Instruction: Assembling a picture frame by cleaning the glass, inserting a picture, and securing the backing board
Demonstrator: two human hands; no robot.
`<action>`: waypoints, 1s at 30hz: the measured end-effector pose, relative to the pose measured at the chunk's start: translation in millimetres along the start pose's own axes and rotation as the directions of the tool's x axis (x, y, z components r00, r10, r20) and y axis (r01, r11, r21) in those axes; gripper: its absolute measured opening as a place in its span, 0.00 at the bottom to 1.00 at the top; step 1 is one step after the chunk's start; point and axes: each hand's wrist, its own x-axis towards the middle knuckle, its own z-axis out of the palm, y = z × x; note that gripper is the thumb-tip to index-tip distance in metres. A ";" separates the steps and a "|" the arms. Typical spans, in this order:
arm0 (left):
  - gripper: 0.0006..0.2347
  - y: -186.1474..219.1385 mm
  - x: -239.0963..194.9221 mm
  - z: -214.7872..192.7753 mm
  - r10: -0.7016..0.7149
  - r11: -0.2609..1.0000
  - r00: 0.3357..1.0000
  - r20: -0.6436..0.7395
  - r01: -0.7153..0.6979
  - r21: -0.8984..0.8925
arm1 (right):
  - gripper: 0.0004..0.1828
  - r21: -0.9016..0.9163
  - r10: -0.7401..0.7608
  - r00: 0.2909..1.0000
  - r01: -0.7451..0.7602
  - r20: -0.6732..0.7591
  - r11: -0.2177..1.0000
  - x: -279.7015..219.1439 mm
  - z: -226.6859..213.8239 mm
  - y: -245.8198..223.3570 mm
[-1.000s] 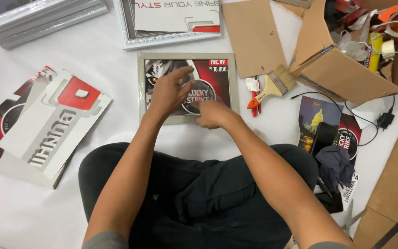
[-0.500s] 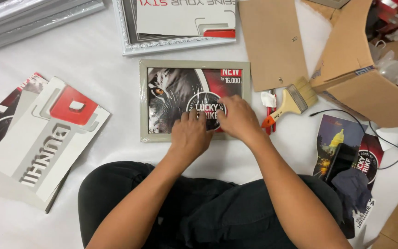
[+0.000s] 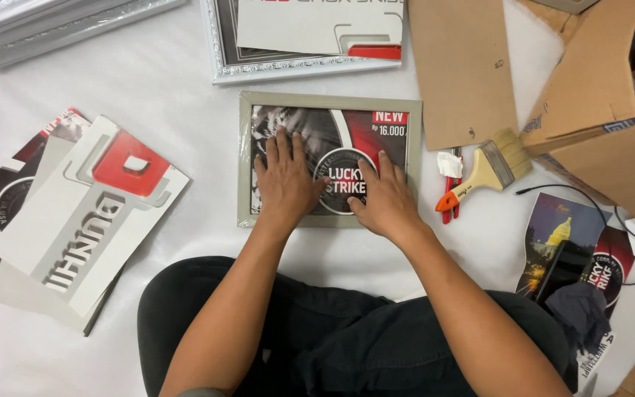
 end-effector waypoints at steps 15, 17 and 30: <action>0.45 -7.4 8.6 15.2 0.022 0.999 0.999 -0.037 -0.021 0.030 | 0.47 -0.021 0.099 0.993 -0.097 0.064 0.995 2.9 3.9 8.0; 0.47 -11.6 7.4 9.8 0.054 0.999 0.998 -0.020 -0.055 -0.003 | 0.43 -0.022 0.058 0.997 -0.057 0.047 0.998 8.8 0.3 21.2; 0.09 -64.5 -3.6 -22.7 0.104 0.991 0.919 0.381 -0.065 -0.114 | 0.12 0.098 -0.012 0.969 -0.013 0.246 0.995 18.5 -3.7 69.5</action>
